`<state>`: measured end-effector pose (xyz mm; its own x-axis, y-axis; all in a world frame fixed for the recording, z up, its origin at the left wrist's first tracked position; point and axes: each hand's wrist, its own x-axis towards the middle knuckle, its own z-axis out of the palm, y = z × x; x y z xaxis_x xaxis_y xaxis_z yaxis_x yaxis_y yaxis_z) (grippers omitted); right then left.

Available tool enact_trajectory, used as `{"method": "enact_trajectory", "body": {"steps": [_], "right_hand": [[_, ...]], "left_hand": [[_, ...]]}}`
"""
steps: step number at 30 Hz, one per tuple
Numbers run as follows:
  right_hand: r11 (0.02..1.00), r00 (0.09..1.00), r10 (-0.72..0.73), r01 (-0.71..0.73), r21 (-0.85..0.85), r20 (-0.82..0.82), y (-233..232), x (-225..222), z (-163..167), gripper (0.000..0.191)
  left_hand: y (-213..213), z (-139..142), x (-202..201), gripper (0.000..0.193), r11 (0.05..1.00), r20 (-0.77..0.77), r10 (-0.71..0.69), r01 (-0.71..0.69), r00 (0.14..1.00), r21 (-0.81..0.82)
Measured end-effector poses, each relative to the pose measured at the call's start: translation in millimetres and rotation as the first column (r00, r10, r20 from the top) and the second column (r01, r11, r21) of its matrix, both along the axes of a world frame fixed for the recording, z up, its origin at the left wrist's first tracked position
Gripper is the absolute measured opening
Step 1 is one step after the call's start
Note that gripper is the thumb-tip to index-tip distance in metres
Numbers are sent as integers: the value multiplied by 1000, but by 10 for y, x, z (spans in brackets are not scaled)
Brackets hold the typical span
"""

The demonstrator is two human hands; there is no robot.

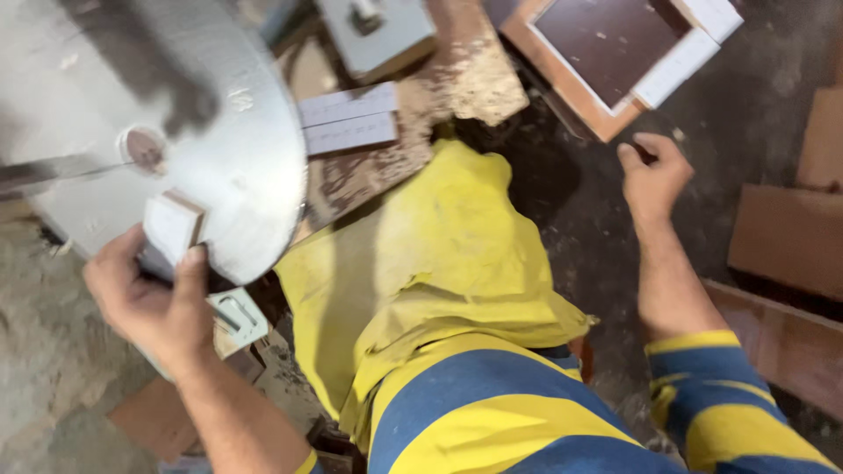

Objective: The person cuts small white rectangular pieces on a scroll saw, holding each piece against the moving blade with both hands and turning it to make cuts. Cut pieces are set aside on the workbench and a stack of finished pieces is picked up between cuts.

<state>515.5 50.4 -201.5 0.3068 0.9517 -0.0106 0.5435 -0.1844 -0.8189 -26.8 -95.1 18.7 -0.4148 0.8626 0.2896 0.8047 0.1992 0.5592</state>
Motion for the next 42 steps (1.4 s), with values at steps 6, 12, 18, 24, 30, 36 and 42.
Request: {"method": "enact_trajectory", "body": {"steps": [6,12,18,24,30,36,42], "right_hand": [[963,946,251,-222,152,-204,112,-430,337,13],[742,720,661,-585,328,-211,212,-1439,1200,16],[304,432,859,-862,405,275,208,-2528,2072,36],[119,237,862,-954,275,448,396,-3210,2326,68],[141,221,864,-969,204,452,521,-3328,2187,52],[156,238,864,-964,215,444,681,-3385,2094,49],[134,247,864,-952,274,438,771,-3423,2114,45]], "left_hand": [[134,-4,243,55,998,49,-40,37,998,58],[212,104,372,69,1000,154,-8,7,988,5],[281,18,315,60,997,154,-75,73,985,21],[376,-83,262,60,991,109,-113,105,988,77],[487,-123,246,63,987,141,-142,129,980,96],[670,-165,182,62,987,121,-110,94,987,132],[775,-151,191,60,990,132,-83,66,988,124]]}}
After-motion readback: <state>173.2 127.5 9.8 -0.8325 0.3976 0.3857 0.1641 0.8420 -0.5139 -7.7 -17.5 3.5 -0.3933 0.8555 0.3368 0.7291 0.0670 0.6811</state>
